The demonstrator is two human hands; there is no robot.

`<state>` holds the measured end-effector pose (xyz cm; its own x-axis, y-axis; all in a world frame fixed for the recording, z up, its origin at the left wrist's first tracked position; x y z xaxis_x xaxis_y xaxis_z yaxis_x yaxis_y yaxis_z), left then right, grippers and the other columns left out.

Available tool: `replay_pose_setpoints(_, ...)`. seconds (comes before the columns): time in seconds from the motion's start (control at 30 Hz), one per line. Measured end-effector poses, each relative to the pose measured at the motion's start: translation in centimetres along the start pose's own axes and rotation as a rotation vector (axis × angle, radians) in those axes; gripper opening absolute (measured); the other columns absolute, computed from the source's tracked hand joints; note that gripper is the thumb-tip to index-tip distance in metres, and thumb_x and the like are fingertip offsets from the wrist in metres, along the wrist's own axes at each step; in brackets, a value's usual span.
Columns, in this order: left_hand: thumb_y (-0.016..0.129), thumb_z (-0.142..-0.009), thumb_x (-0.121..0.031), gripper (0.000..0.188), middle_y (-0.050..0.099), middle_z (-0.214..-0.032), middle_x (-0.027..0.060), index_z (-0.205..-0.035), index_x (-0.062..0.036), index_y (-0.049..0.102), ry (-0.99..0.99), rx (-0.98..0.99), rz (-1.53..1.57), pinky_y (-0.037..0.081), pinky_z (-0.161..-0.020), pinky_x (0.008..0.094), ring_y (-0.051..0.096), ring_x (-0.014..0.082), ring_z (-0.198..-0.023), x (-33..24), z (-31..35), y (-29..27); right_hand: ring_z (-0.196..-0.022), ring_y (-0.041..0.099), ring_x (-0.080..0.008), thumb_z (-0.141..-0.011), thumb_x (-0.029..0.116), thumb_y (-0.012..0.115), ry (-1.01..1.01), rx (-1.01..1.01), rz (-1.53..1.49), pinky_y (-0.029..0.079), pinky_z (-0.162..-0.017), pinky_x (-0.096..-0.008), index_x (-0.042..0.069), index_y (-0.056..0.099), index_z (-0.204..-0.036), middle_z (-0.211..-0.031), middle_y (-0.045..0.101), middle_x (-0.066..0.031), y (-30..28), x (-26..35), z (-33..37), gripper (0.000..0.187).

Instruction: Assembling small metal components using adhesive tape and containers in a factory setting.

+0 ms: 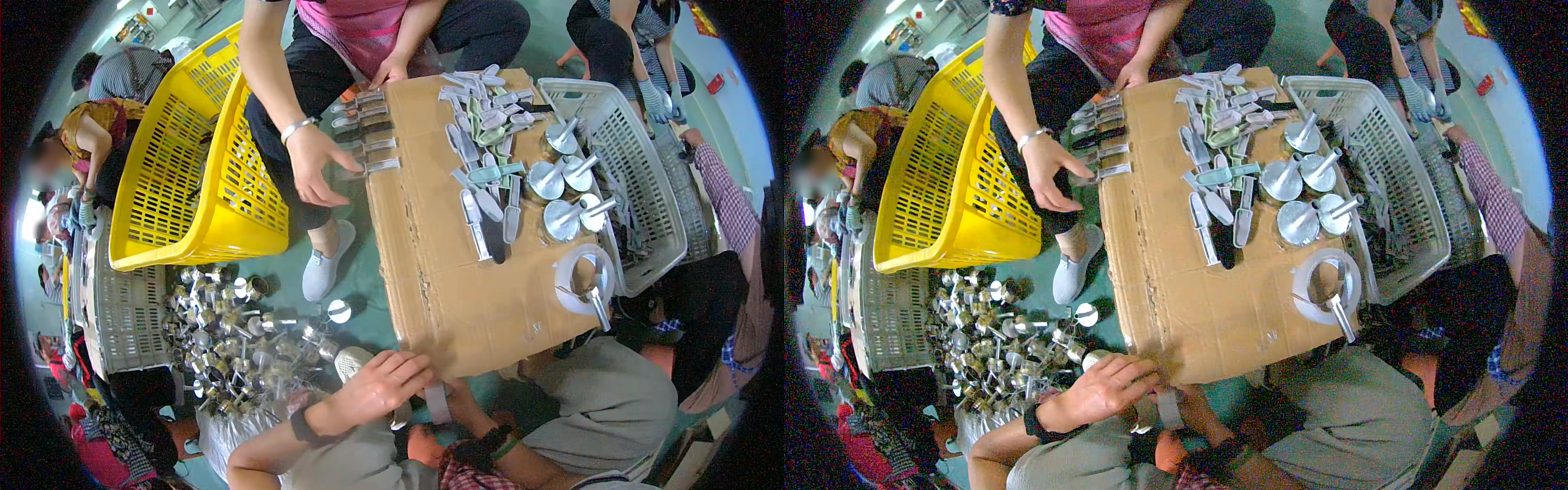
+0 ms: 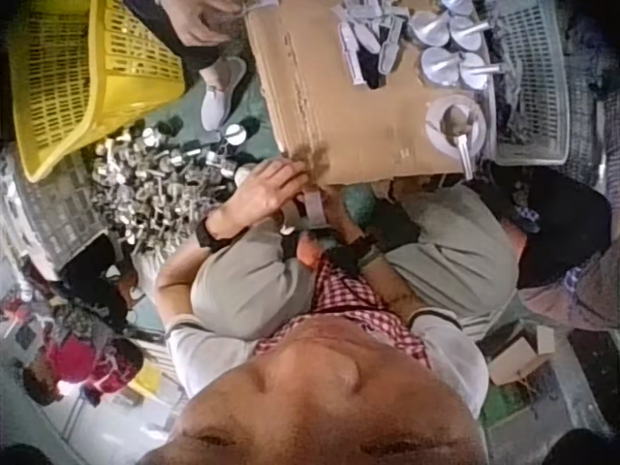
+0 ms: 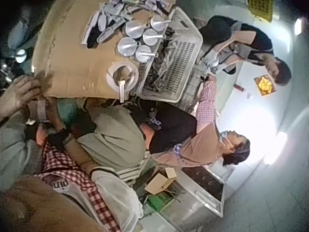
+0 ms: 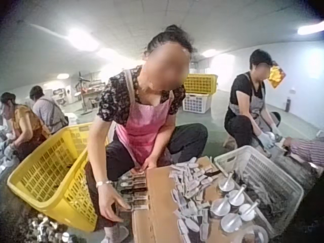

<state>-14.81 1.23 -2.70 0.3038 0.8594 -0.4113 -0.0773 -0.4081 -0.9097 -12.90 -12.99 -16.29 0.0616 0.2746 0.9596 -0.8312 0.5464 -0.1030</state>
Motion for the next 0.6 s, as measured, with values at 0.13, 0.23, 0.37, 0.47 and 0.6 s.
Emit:
replay_pose_setpoints(0.13, 0.055, -0.07, -0.013, 0.038, 0.053, -0.114, 0.0092, -0.107, -0.0069, 0.058, 0.008, 0.005, -0.01, 0.045, -0.082, 0.0341, 0.053, 0.0243, -0.101, 0.0, 0.0, 0.1, -0.081, 0.057, -0.013, -0.075, 0.013, 0.07, 0.154, 0.109, 0.078, 0.047, -0.072, -0.0285, 0.004, 0.061, -0.095, -0.094, 0.063, -0.004, 0.1, -0.1, 0.1, 0.024)
replay_pose_setpoints(0.23, 0.055, -0.07, -0.013, 0.038, 0.053, -0.115, 0.0093, -0.107, -0.0072, 0.058, 0.009, 0.007, -0.006, 0.045, -0.082, 0.0341, 0.053, 0.0244, -0.101, 0.1, 0.1, 0.0, -0.083, 0.057, -0.0141, -0.076, 0.013, 0.069, 0.041, 0.107, 0.204, 0.047, -0.074, -0.0297, 0.004, 0.061, -0.096, -0.094, 0.062, -0.0053, 0.1, 0.1, 0.0, 0.024)
replay_pose_setpoints(0.37, 0.053, -0.071, -0.013, 0.036, 0.051, -0.114, 0.0095, -0.105, -0.0038, 0.056, 0.005, 0.014, -0.006, 0.043, -0.084, 0.0323, 0.052, 0.023, -0.101, -0.2, -0.2, -0.4, -0.088, 0.059, -0.0196, -0.079, 0.017, 0.065, 0.005, -0.025, -0.06, 0.047, -0.078, -0.0334, 0.008, 0.061, -0.102, -0.097, 0.063, -0.008, -0.2, 0.7, -0.1, 0.025)
replay_pose_setpoints(0.47, 0.053, -0.071, -0.013, 0.035, 0.052, -0.113, 0.0098, -0.105, -0.0037, 0.056, -0.001, 0.003, 0.014, 0.043, -0.084, 0.0325, 0.052, 0.0229, -0.102, -0.1, -0.2, -0.3, -0.089, 0.061, -0.024, -0.081, 0.021, 0.063, -0.04, -0.045, 0.046, 0.047, -0.08, -0.0358, 0.011, 0.061, -0.105, -0.099, 0.064, -0.0098, -0.1, 1.1, -0.1, 0.027)
replay_pose_setpoints(0.6, 0.056, -0.072, -0.015, 0.035, 0.052, -0.114, 0.01, -0.106, -0.0065, 0.057, 0.0, 0.003, 0.001, 0.044, -0.082, 0.0344, 0.053, 0.0243, -0.101, 0.1, 0.0, 0.2, -0.089, 0.061, -0.0244, -0.08, 0.02, 0.064, 0.035, 0.02, 0.219, 0.047, -0.081, -0.0357, 0.006, 0.06, -0.104, -0.1, 0.064, -0.0105, 0.1, 0.5, -0.1, 0.028)
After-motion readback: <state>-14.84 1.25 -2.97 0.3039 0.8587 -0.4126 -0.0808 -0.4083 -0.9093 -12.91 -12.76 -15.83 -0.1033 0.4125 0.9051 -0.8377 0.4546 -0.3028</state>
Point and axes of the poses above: each hand's wrist, its own z-axis away from the middle knuckle, its own y-axis out of the palm, x = y × z, the point moved 5 cm from there along -z, towards the middle knuckle
